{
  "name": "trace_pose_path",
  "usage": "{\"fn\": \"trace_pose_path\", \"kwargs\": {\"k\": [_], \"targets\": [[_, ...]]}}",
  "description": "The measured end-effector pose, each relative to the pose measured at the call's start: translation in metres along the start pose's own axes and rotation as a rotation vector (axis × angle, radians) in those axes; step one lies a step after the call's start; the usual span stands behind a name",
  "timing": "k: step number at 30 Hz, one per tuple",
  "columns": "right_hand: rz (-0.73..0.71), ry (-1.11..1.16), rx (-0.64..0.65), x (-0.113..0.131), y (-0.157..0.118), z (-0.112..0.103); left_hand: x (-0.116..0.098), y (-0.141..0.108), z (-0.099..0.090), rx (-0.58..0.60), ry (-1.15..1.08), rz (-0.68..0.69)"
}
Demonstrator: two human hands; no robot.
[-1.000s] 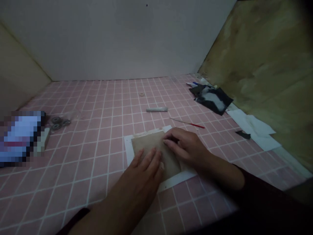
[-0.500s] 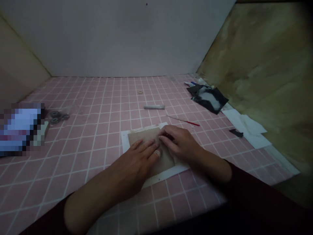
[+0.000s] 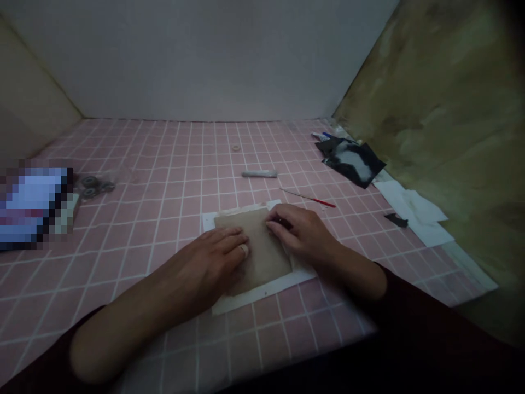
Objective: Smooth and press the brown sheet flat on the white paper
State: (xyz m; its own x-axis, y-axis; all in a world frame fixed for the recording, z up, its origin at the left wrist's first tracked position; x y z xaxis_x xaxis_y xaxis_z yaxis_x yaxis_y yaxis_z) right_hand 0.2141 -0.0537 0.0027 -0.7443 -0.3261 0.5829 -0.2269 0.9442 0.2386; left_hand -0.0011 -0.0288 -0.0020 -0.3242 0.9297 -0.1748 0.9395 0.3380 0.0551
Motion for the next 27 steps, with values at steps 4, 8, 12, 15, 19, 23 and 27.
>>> {"fn": "trace_pose_path", "kwargs": {"k": [4, 8, 12, 15, 19, 23, 27], "targets": [[0.005, -0.003, -0.005, -0.001, 0.0, 0.0, -0.009, 0.008, -0.005, -0.017, -0.037, -0.032], [0.008, -0.009, 0.0, -0.001, 0.0, 0.0, -0.013, 0.016, -0.007, -0.052, -0.115, -0.12], [0.003, -0.022, -0.003, -0.001, 0.0, -0.001, -0.005, 0.013, -0.005, -0.08, -0.135, -0.174], [-0.001, -0.027, -0.001, -0.001, -0.001, -0.001, 0.002, 0.009, -0.004, -0.106, -0.116, -0.169], [0.006, -0.036, 0.007, 0.0, 0.0, -0.001, 0.006, 0.008, -0.009, -0.083, -0.113, -0.177], [-0.012, -0.044, 0.006, 0.001, 0.0, -0.001, 0.011, 0.006, -0.015, 0.002, -0.078, -0.211], [-0.059, -0.062, 0.016, 0.003, -0.001, 0.001, 0.019, 0.004, -0.017, 0.078, -0.138, -0.174]]}}
Point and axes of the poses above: each hand's wrist, its own y-axis towards the middle knuckle, its own z-axis out of the palm, x = y × z, the point moved 2 cm from there along y, towards the middle knuckle, and after that the axes turned 2 degrees about z, right-handed, at the moved point
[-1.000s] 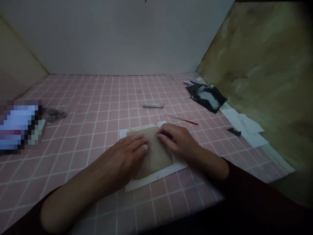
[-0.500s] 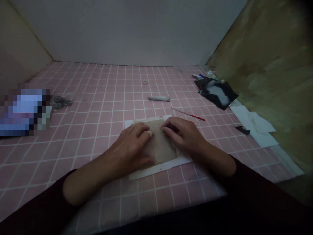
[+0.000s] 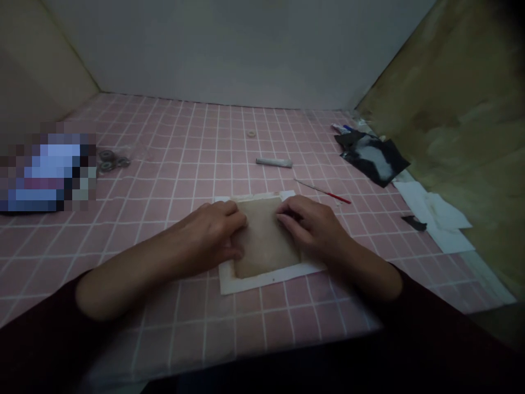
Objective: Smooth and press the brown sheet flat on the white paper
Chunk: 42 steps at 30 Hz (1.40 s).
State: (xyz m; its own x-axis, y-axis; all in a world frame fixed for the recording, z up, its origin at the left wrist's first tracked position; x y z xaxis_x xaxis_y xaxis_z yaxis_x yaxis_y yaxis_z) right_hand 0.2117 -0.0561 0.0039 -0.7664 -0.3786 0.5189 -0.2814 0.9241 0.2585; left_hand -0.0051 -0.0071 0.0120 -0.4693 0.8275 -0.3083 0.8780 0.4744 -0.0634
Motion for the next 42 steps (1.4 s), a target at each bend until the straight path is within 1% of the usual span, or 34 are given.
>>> {"fn": "trace_pose_path", "kwargs": {"k": [3, 5, 8, 11, 17, 21, 25, 27, 29, 30, 32, 34, 37, 39, 42], "targets": [[-0.02, -0.001, -0.009, 0.007, -0.002, -0.001, 0.007, 0.003, 0.001, 0.01, -0.044, 0.025], [-0.046, 0.039, 0.015, 0.014, -0.004, -0.003, 0.01, 0.005, 0.002, -0.006, -0.054, 0.038], [-0.094, 0.094, 0.122, 0.029, -0.007, -0.003, 0.011, 0.004, 0.004, -0.051, -0.05, 0.058], [-0.105, 0.095, 0.229, 0.039, -0.012, 0.0, 0.008, 0.003, 0.005, -0.091, -0.028, 0.072], [-0.045, -0.018, 0.348, 0.041, -0.029, 0.002, 0.007, 0.005, 0.006, -0.122, -0.032, 0.079], [-0.029, -0.096, 0.322, 0.052, -0.031, 0.01, 0.009, 0.006, 0.007, -0.128, -0.054, 0.1], [-0.098, -0.115, 0.319, 0.067, -0.027, 0.022, 0.01, 0.006, 0.008, -0.132, -0.068, 0.082], [-0.08, -0.113, 0.313, 0.065, -0.031, 0.019, 0.009, 0.005, 0.008, -0.148, -0.069, 0.079], [-0.015, -0.132, 0.299, 0.059, -0.036, 0.013, 0.008, 0.005, 0.008, -0.158, -0.075, 0.091], [0.015, -0.151, 0.262, 0.057, -0.038, 0.009, 0.008, 0.005, 0.008, -0.159, -0.08, 0.096], [0.052, -0.183, 0.23, 0.057, -0.04, 0.009, 0.009, 0.005, 0.008, -0.156, -0.092, 0.102], [0.036, -0.177, 0.233, 0.064, -0.037, 0.016, 0.01, 0.006, 0.008, -0.16, -0.097, 0.106], [-0.053, -0.109, 0.239, 0.073, -0.034, 0.028, 0.01, 0.005, 0.009, -0.177, -0.093, 0.11], [-0.05, -0.095, 0.231, 0.07, -0.036, 0.026, 0.01, 0.005, 0.009, -0.185, -0.093, 0.112], [0.041, -0.162, 0.206, 0.058, -0.044, 0.014, 0.009, 0.005, 0.009, -0.188, -0.096, 0.112]]}}
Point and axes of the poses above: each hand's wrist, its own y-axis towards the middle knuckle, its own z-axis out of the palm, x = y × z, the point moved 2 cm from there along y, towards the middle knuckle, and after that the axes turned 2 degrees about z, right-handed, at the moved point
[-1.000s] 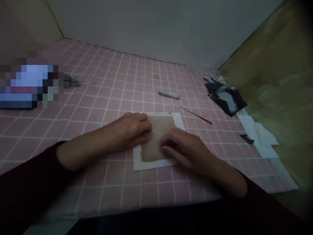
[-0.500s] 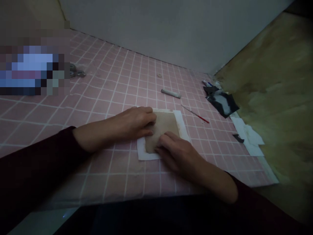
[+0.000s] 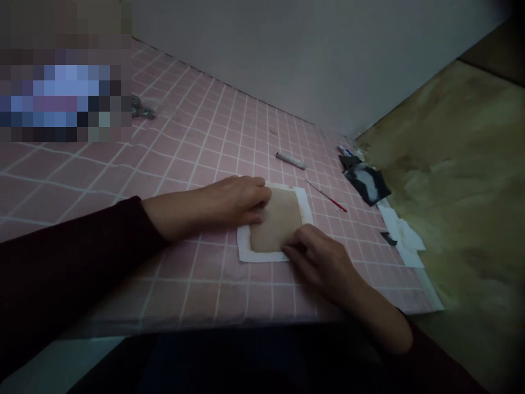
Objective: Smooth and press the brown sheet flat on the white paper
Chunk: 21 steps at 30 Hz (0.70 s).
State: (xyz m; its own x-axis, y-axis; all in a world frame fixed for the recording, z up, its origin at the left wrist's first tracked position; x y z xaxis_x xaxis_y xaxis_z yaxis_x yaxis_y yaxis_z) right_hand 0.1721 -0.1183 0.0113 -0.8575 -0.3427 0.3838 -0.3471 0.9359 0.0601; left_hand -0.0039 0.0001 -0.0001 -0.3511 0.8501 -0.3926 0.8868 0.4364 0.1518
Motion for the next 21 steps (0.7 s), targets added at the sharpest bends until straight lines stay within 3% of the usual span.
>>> {"fn": "trace_pose_path", "kwargs": {"k": [3, 8, 14, 19, 21], "targets": [[0.02, -0.034, -0.015, 0.001, -0.003, -0.002, 0.0, 0.0, 0.001, 0.002, -0.009, -0.011], [-0.073, 0.003, 0.019, 0.019, 0.003, 0.009, 0.0, 0.0, 0.0, -0.008, -0.014, -0.026], [0.048, -0.056, -0.031, 0.004, -0.003, -0.001, 0.0, 0.001, 0.001, 0.002, -0.006, -0.02], [-0.078, -0.001, -0.034, 0.019, 0.01, 0.011, 0.0, 0.001, 0.002, -0.013, -0.002, -0.027], [-0.059, -0.014, -0.038, 0.016, 0.008, 0.01, -0.001, 0.001, 0.001, -0.017, -0.008, -0.03]]}}
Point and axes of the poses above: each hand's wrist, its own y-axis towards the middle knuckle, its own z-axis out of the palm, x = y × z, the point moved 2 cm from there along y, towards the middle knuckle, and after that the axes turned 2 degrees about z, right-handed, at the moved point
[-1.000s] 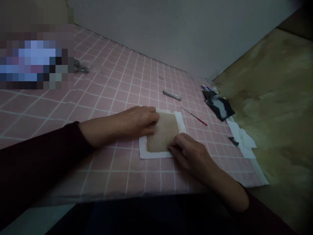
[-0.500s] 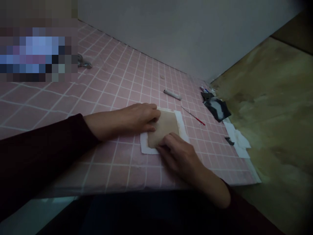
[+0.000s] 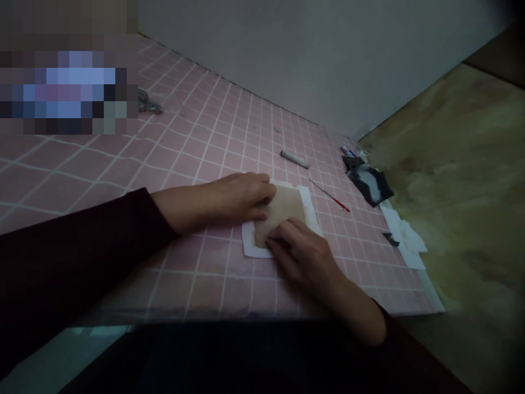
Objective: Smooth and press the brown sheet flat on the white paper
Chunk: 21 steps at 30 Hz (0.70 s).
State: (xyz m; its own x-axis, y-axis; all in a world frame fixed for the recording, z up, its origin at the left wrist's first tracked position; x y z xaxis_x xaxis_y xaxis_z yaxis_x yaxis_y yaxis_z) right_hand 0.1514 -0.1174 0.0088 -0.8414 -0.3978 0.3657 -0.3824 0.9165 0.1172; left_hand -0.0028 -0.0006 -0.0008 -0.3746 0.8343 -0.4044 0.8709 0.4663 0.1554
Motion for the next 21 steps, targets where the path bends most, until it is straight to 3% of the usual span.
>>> {"fn": "trace_pose_path", "kwargs": {"k": [4, 10, 16, 21], "targets": [[0.085, -0.071, -0.036, -0.012, -0.007, -0.008, -0.001, 0.002, -0.001, 0.017, -0.005, -0.005], [-0.002, -0.02, -0.022, 0.002, 0.001, 0.001, 0.0, 0.001, -0.001, 0.011, -0.005, -0.015], [0.078, -0.083, -0.046, -0.013, -0.01, -0.009, 0.0, 0.001, -0.001, 0.019, -0.011, -0.01], [-0.002, -0.04, -0.021, 0.0, 0.0, -0.001, 0.0, 0.001, -0.001, 0.026, 0.014, -0.031]]}}
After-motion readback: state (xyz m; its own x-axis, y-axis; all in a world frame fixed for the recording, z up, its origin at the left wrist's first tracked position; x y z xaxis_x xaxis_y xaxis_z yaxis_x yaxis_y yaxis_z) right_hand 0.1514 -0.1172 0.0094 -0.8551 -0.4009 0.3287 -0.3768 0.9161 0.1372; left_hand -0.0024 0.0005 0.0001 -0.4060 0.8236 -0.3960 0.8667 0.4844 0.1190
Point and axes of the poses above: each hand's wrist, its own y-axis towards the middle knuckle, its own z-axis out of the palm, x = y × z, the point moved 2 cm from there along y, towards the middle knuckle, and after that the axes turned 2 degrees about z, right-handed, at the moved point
